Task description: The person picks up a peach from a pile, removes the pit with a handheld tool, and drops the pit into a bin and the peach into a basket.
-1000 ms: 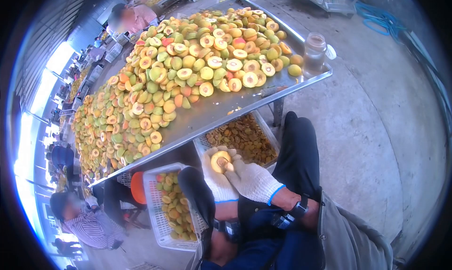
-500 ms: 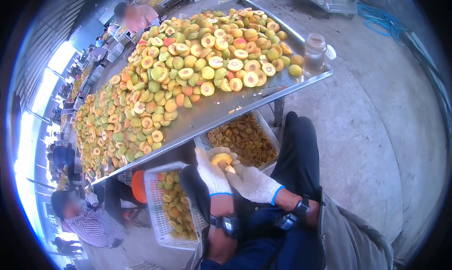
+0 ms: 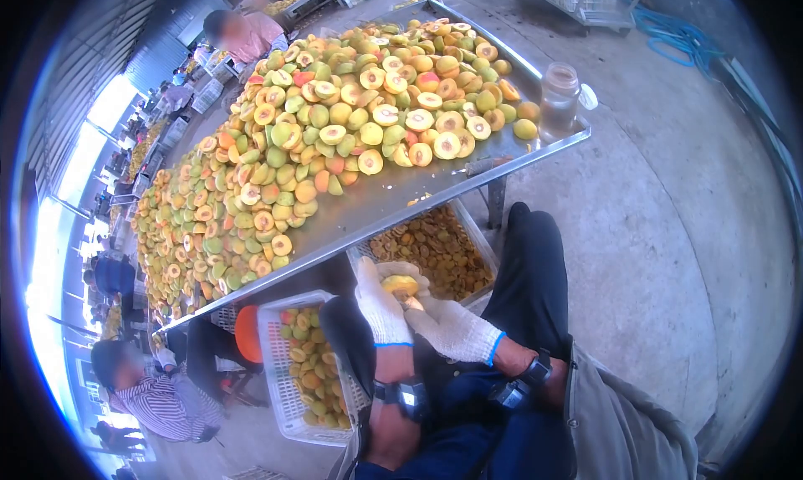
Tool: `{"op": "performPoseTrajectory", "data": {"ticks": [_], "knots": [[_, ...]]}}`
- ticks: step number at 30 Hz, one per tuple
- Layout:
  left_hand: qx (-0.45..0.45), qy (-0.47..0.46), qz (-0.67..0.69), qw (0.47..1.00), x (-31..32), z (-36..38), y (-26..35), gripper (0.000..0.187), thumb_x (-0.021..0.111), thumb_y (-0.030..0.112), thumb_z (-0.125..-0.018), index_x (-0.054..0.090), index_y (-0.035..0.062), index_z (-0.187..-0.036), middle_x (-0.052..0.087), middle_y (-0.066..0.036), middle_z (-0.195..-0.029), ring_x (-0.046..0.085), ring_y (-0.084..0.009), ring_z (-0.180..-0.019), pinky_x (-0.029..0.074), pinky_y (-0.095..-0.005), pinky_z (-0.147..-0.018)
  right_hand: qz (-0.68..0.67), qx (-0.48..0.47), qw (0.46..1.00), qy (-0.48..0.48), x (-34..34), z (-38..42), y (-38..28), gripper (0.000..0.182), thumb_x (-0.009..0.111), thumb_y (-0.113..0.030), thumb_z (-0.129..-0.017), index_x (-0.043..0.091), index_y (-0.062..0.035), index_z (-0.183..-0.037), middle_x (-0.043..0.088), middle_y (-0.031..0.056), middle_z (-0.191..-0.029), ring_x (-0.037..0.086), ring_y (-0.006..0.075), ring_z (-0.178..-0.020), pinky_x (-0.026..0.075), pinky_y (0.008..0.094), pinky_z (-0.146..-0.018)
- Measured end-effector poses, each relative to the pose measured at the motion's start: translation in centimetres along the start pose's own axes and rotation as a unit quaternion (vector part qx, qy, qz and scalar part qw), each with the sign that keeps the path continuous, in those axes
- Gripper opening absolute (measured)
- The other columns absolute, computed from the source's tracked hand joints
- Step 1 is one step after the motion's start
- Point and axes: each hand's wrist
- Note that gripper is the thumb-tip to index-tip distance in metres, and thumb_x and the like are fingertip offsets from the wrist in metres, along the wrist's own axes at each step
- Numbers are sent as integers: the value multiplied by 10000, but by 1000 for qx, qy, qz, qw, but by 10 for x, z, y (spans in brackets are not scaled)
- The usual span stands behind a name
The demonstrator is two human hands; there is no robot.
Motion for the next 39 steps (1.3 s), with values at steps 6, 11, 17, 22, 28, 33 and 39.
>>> {"op": "performPoseTrajectory", "data": {"ticks": [6, 11, 17, 22, 28, 33, 39], "knots": [[77, -61, 90, 991, -5, 1, -11, 678, 410, 527, -1089, 657, -20, -774, 692, -216, -780, 667, -297, -602, 545, -364, -547, -36, 33, 998, -30, -2, 0, 6, 385, 511, -336, -1092, 670, 10, -1144, 690, 171, -789, 673, 284, -701, 512, 423, -666], [95, -121, 95, 984, -8, -3, -9, 742, 387, 563, -1098, 693, -22, -760, 710, -180, -754, 697, -308, -628, 570, -367, -571, -105, 111, 986, -72, -6, 0, 8, 388, 517, -360, -1093, 681, -11, -1138, 666, 101, -738, 629, 181, -608, 474, 356, -572], [13, -76, 25, 997, -1, -5, -8, 720, 376, 529, -1112, 673, -4, -729, 702, -172, -745, 686, -300, -609, 560, -367, -568, -112, 31, 992, -56, -11, -2, 21, 415, 524, -448, -1090, 669, -64, -1029, 565, -24, -672, 532, 88, -524, 393, 265, -445], [38, -183, 126, 974, 0, -7, -9, 636, 434, 509, -1081, 597, 37, -686, 639, -175, -715, 635, -302, -621, 512, -403, -580, -306, 156, 915, -213, -31, -2, 3, 384, 529, -459, -1094, 557, -153, -863, 426, -82, -611, 375, 23, -442, 267, 206, -363], [-48, -96, 260, 960, 0, -21, -19, 615, 405, 516, -1094, 656, 9, -854, 677, -208, -814, 690, -362, -750, 588, -427, -691, -420, 145, 859, -254, -39, -16, 27, 418, 508, -483, -1099, 547, -149, -851, 399, -80, -608, 324, 14, -427, 240, 191, -353], [33, -58, 226, 972, -22, -35, -17, 582, 402, 488, -1111, 660, -14, -972, 696, -185, -904, 706, -311, -900, 599, -384, -823, -423, 149, 883, -140, -34, -24, 25, 437, 527, -513, -1086, 541, -149, -845, 393, -68, -595, 322, 33, -408, 242, 210, -346], [336, 154, -230, 900, -131, -50, 26, 91, 540, -19, -1048, 604, -21, -1112, 669, -110, -1023, 679, -216, -928, 613, -344, -791, -463, 169, 865, -94, -34, -38, 32, 445, 523, -535, -1080, 529, -148, -861, 414, -58, -593, 333, 54, -401, 284, 230, -363]]}}
Point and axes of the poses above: each hand's wrist, its own z-axis away from the middle knuckle, its own x-axis out of the palm, y = z × x
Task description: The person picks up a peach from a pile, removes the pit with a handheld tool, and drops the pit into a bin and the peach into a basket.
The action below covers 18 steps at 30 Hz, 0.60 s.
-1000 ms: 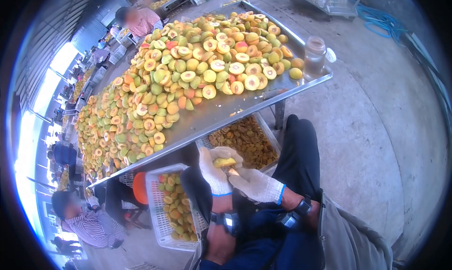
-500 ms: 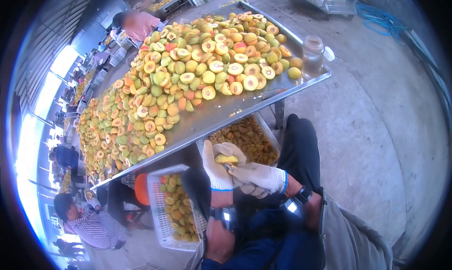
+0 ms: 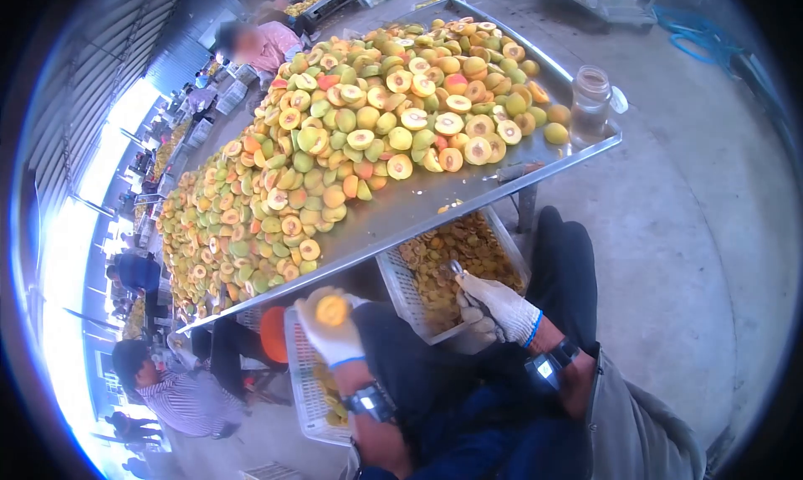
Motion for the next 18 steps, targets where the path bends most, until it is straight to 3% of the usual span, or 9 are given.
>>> {"op": "performPoseTrajectory", "data": {"ticks": [2, 5, 7, 8, 9, 10, 12, 14, 18], "knots": [[99, 28, -207, 973, -38, -12, 4, 119, 573, -24, -1015, 599, -21, -1130, 658, -102, -1018, 660, -204, -925, 589, -331, -815, 64, -10, 996, 63, 6, -1, -3, 432, 507, -511, -1092, 531, -139, -873, 435, -44, -592, 363, 65, -400, 297, 235, -361], [39, 92, -178, 979, -88, -31, -27, 177, 637, 113, -997, 618, -16, -1118, 640, -96, -1048, 643, -204, -939, 555, -315, -857, 151, -40, 985, 78, 12, -2, -1, 425, 495, -489, -1100, 531, -124, -886, 456, -28, -595, 396, 79, -404, 314, 243, -363], [-211, 280, 80, 933, -115, -42, -41, 275, 605, 126, -956, 675, -36, -1168, 662, -125, -1050, 662, -264, -973, 545, -376, -882, 151, -33, 984, 86, 8, -7, 3, 431, 492, -491, -1100, 530, -116, -891, 462, -21, -595, 402, 84, -404, 316, 249, -363], [-208, 280, 80, 934, -127, -42, -53, 275, 605, 126, -956, 675, -36, -1168, 662, -125, -1050, 662, -264, -973, 545, -376, -882, 150, -26, 984, 97, 5, -9, 3, 438, 489, -494, -1101, 529, -109, -896, 469, -15, -596, 409, 89, -404, 318, 255, -363], [-188, 273, -236, 914, -131, -41, -56, 328, 592, 201, -969, 689, -39, -1173, 680, -160, -1077, 674, -302, -998, 544, -411, -897, 142, -22, 985, 96, 2, -9, 1, 430, 487, -479, -1104, 525, -104, -897, 480, -11, -605, 417, 89, -416, 333, 261, -381], [-149, 239, -528, 801, -132, -42, -61, 392, 580, 275, -983, 704, -42, -1177, 699, -194, -1105, 686, -341, -1024, 542, -446, -911, 141, -24, 985, 97, -2, -11, 1, 430, 487, -479, -1104, 525, -104, -897, 480, -11, -605, 417, 89, -416, 333, 261, -381], [-91, 254, -518, 811, -121, -46, -69, 359, 601, 230, -973, 715, -47, -1172, 704, -245, -1178, 685, -391, -1093, 527, -468, -960, 131, -31, 984, 114, -8, -17, 1, 417, 488, -466, -1103, 528, -101, -905, 499, -7, -630, 435, 93, -439, 359, 268, -408], [-14, 168, -359, 918, -101, -62, -73, 354, 607, 192, -969, 702, -64, -1194, 699, -245, -1220, 674, -374, -1139, 512, -451, -1002, 157, -37, 977, 138, -6, -18, -2, 422, 487, -464, -1102, 539, -93, -908, 513, -3, -646, 459, 98, -461, 385, 271, -431], [70, 62, -248, 964, 4, -118, -57, 399, 649, 150, -938, 662, -60, -1277, 690, -241, -1242, 650, -383, -1172, 496, -459, -1031, 255, -77, 945, 189, -3, -23, 0, 463, 479, -476, -1101, 573, -63, -914, 559, 13, -685, 534, 113, -523, 450, 275, -495]]}}
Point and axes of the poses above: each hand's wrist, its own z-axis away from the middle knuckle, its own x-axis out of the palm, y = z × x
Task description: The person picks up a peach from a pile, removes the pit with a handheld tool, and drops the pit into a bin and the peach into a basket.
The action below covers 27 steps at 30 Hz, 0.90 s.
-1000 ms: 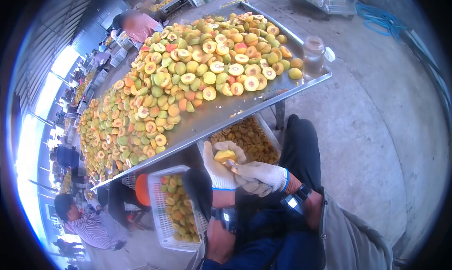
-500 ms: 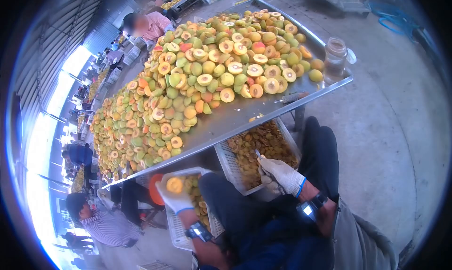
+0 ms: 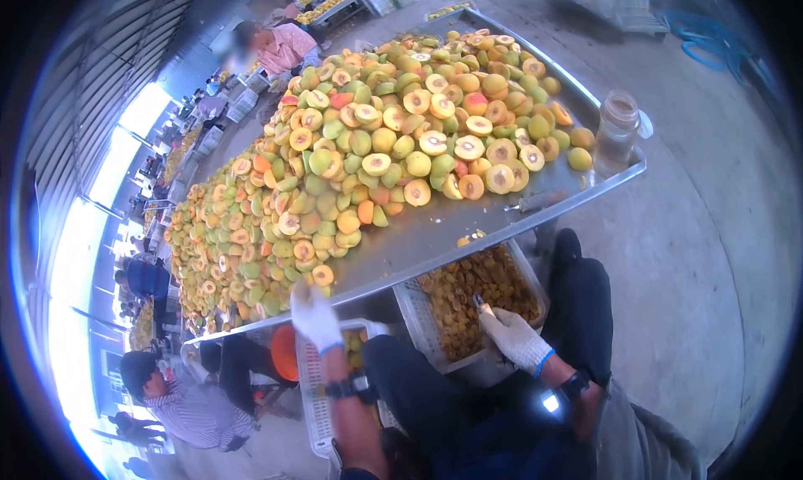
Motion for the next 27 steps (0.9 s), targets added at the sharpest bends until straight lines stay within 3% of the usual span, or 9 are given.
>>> {"op": "performPoseTrajectory", "data": {"ticks": [4, 12, 16, 17, 18, 20, 21, 24, 27], "knots": [[241, -53, -146, 958, 83, -49, 47, 498, 712, 165, -879, 632, 54, -1357, 640, -219, -1289, 594, -398, -1193, 508, -516, -981, 0, -2, 1000, -22, -5, -6, 12, 497, 477, -492, -1099, 601, -41, -933, 586, 23, -699, 572, 114, -554, 475, 272, -528], [230, -174, -269, 919, 151, -73, 16, 546, 782, 151, -808, 626, 144, -1331, 599, -209, -1289, 608, -434, -1137, 532, -525, -927, -21, 18, 1000, -8, -15, -2, 1, 417, 518, -413, -1093, 615, -21, -990, 560, 0, -703, 550, 95, -543, 451, 247, -499], [164, -106, -55, 979, 113, -56, 37, 484, 765, 116, -843, 638, 28, -1302, 657, -198, -1202, 635, -383, -1110, 527, -488, -938, -39, 4, 999, -23, -8, -7, 4, 396, 514, -398, -1095, 611, -26, -1001, 553, -4, -712, 536, 87, -560, 442, 246, -507], [-19, -210, 255, 944, 98, -47, 43, 492, 734, 175, -882, 606, 5, -1326, 657, -187, -1208, 649, -371, -1093, 539, -480, -919, -34, -34, 998, -37, -5, -15, 14, 386, 513, -394, -1095, 613, -30, -1011, 546, -7, -712, 526, 81, -571, 435, 244, -512], [-204, -279, 528, 775, 82, -35, 49, 513, 704, 234, -921, 575, -17, -1350, 656, -177, -1214, 663, -358, -1076, 551, -472, -901, -27, -72, 996, -52, -2, -17, 22, 376, 512, -389, -1095, 615, -35, -1022, 539, -10, -712, 517, 76, -581, 429, 242, -518], [-228, -286, 593, 718, 58, 5, 67, 495, 639, 277, -969, 563, -28, -1352, 665, -161, -1221, 666, -342, -1092, 556, -477, -900, -21, -78, 995, -63, 9, -10, 11, 374, 523, -375, -1092, 624, -18, -1048, 583, 11, -745, 534, 85, -605, 437, 265, -528], [-271, -286, 703, 592, 46, 23, 79, 424, 574, 158, -1001, 544, -27, -1382, 644, -181, -1293, 642, -372, -1156, 560, -491, -947, 17, -153, 987, -52, 14, -9, 13, 373, 531, -368, -1088, 636, -9, -1092, 606, 24, -754, 553, 95, -617, 446, 280, -534], [-314, -265, 748, 521, 28, 73, 98, 518, 623, 196, -957, 513, 2, -1425, 597, -203, -1383, 602, -423, -1254, 543, -532, -996, 87, -147, 983, -64, 23, 16, -16, 385, 543, -345, -1086, 652, -2, -1225, 661, 59, -767, 604, 132, -664, 484, 333, -580], [-309, -256, 727, 557, 10, 108, 118, 592, 621, 232, -946, 475, 12, -1476, 569, -206, -1427, 586, -433, -1274, 518, -543, -1042, 98, -140, 984, -54, 33, 35, -38, 348, 513, -316, -1102, 618, -25, -944, 596, 61, -697, 549, 140, -679, 459, 333, -645]]}}
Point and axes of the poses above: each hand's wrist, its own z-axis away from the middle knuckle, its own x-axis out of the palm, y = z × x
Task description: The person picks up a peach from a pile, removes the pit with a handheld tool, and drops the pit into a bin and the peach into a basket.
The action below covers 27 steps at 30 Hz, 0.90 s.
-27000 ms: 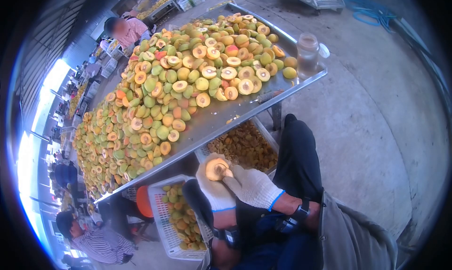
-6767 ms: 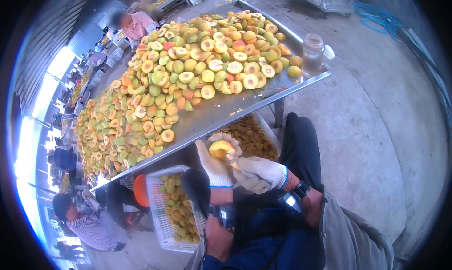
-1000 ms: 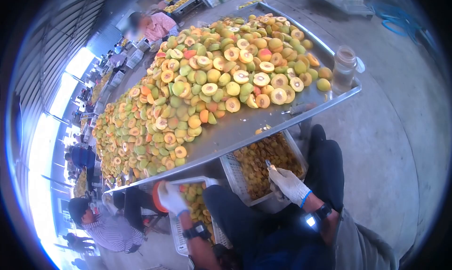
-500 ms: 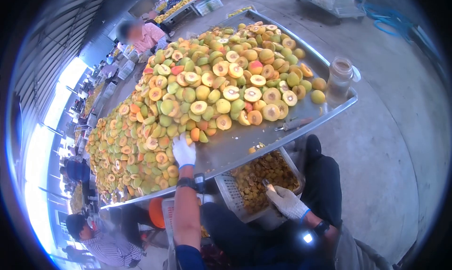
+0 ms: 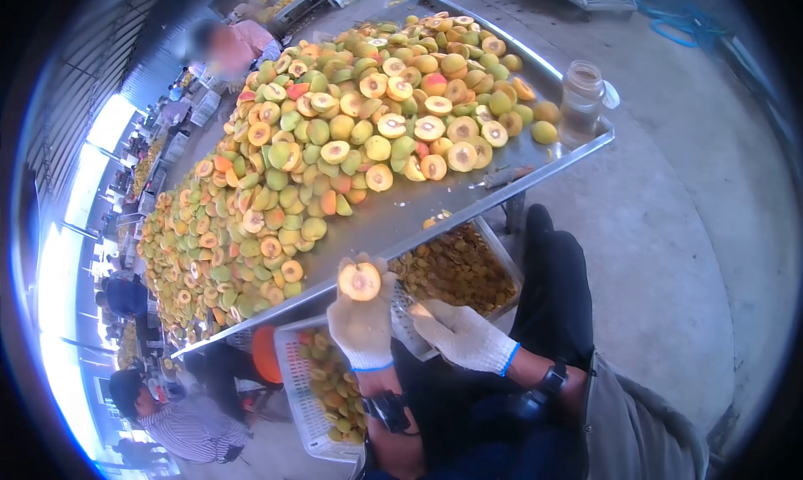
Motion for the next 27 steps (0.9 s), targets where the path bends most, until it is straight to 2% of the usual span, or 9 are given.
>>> {"op": "performPoseTrajectory", "data": {"ticks": [5, 7, 9, 12, 14, 15, 17, 25, 27], "knots": [[-20, 2, 2, 1000, 13, 40, -21, 638, 664, 199, -913, 467, -15, -1480, 576, -211, -1419, 573, -421, -1305, 485, -535, -1122, 7, -58, 997, 45, 8, 0, 15, 282, 561, -281, -1083, 633, -23, -991, 610, 62, -706, 561, 141, -651, 467, 344, -629], [3, -5, -163, 987, 16, 48, -27, 557, 636, 111, -961, 469, -30, -1473, 582, -198, -1414, 600, -339, -1288, 499, -458, -1118, -20, -45, 997, 62, 8, 2, 13, 250, 600, -266, -1065, 637, -23, -1019, 628, 75, -715, 575, 143, -642, 475, 351, -627], [8, -1, -256, 967, 19, 56, -27, 522, 622, 5, -988, 459, -39, -1481, 588, -176, -1421, 622, -255, -1264, 518, -379, -1089, 82, -163, 973, 144, 3, 3, 9, 330, 677, -295, -992, 653, -40, -1200, 697, 236, -836, 705, 441, -789, 534, 442, -652], [-62, 52, -138, 987, 32, 60, -27, 495, 589, 39, -1018, 454, -42, -1487, 575, -174, -1447, 614, -262, -1279, 510, -380, -1100, 89, -214, 952, 199, 2, -4, 0, 337, 718, -250, -937, 673, -68, -1217, 714, 221, -882, 710, 432, -831, 552, 456, -695], [2, 1, -504, 864, 40, 63, -33, 523, 537, 139, -1021, 438, -16, -1510, 542, -186, -1481, 553, -314, -1357, 457, -434, -1159, 94, -241, 939, 227, 3, -7, 0, 352, 739, -227, -909, 683, -82, -1225, 722, 213, -905, 713, 428, -852, 560, 463, -716], [2, -1, -503, 864, 35, 64, -37, 523, 537, 139, -1021, 438, -16, -1510, 542, -186, -1481, 553, -314, -1357, 457, -434, -1159, 111, -253, 933, 231, 4, -9, 3, 321, 745, -217, -894, 703, -84, -1183, 725, 200, -909, 713, 419, -860, 561, 462, -730], [-40, -21, -72, 996, 18, 64, -45, 570, 512, 207, -998, 424, 12, -1527, 519, -189, -1489, 481, -354, -1424, 403, -489, -1199, 129, -265, 927, 234, 4, -9, 5, 291, 751, -206, -878, 724, -85, -1141, 729, 186, -913, 713, 409, -868, 563, 460, -744], [-53, 28, -35, 998, 12, 67, -58, 570, 528, 229, -997, 430, 32, -1523, 531, -183, -1460, 503, -367, -1385, 401, -533, -1191, 163, -162, 961, 154, -9, -4, 5, 244, 769, -236, -905, 701, -24, -1005, 727, 187, -897, 716, 370, -787, 548, 408, -703], [-54, 35, -15, 998, 7, 64, -59, 550, 522, 261, -1019, 442, 35, -1514, 545, -179, -1440, 531, -369, -1350, 414, -535, -1178, 151, -112, 974, 123, -12, 5, 2, 285, 726, -295, -938, 699, -23, -1019, 718, 215, -903, 707, 408, -825, 544, 448, -725]]}}
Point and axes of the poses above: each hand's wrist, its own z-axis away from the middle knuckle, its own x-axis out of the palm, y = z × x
